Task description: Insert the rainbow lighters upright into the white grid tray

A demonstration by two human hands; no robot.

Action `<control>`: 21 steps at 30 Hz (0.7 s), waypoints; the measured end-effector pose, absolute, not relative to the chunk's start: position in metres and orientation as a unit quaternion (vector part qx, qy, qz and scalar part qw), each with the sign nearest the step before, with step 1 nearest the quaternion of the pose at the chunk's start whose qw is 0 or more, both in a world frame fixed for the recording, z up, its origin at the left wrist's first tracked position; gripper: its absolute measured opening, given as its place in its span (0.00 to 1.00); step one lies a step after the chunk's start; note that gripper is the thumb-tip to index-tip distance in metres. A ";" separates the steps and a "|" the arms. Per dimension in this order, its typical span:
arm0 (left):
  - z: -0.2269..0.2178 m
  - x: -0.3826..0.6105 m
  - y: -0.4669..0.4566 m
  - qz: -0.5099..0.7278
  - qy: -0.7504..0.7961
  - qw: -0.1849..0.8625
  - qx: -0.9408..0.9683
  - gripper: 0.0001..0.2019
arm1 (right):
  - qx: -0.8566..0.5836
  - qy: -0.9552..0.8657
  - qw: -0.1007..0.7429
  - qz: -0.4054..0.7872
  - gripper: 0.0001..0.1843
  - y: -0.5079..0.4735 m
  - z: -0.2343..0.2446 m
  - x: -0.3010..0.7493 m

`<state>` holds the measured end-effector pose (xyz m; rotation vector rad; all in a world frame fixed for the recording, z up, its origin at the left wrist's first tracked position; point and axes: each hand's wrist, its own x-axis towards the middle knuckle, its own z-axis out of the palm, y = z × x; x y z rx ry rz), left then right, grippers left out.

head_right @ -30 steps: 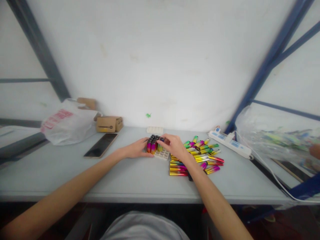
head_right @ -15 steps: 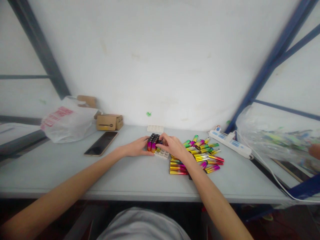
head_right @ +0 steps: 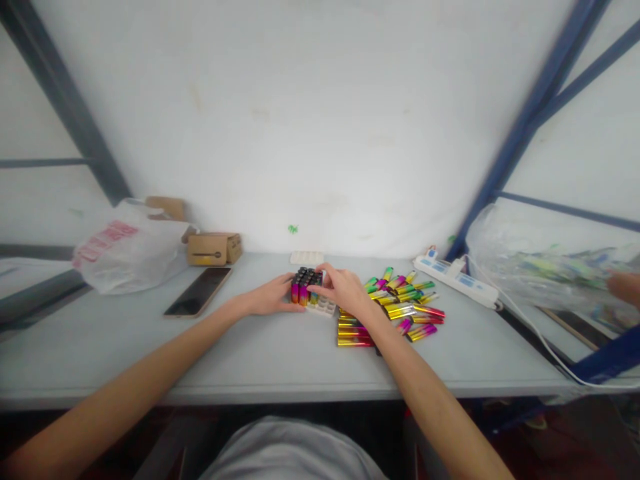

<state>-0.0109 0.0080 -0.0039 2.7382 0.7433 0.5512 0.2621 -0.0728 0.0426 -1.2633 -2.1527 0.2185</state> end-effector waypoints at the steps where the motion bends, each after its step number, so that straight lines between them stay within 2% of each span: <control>1: -0.004 -0.011 0.008 0.187 0.255 0.127 0.940 0.39 | -0.491 -0.809 0.317 0.066 0.19 -0.071 0.044 0.265; 5: -0.004 -0.011 0.010 0.180 0.256 0.135 0.940 0.40 | -0.572 -0.755 0.316 -0.045 0.16 -0.059 0.047 0.288; 9: -0.002 -0.011 0.009 0.167 0.266 0.136 0.940 0.40 | -0.708 -0.664 0.213 -0.115 0.17 -0.048 0.037 0.325; 13: -0.001 -0.010 0.008 0.149 0.285 0.138 0.937 0.40 | -0.808 -0.569 0.117 -0.093 0.25 -0.042 0.022 0.358; 17: -0.002 -0.010 0.008 0.162 0.278 0.138 0.937 0.38 | -0.816 -0.574 0.073 -0.021 0.24 -0.032 0.016 0.371; 21: -0.002 -0.010 0.008 0.165 0.270 0.132 0.939 0.39 | -0.802 -0.590 0.085 -0.041 0.21 -0.020 0.015 0.370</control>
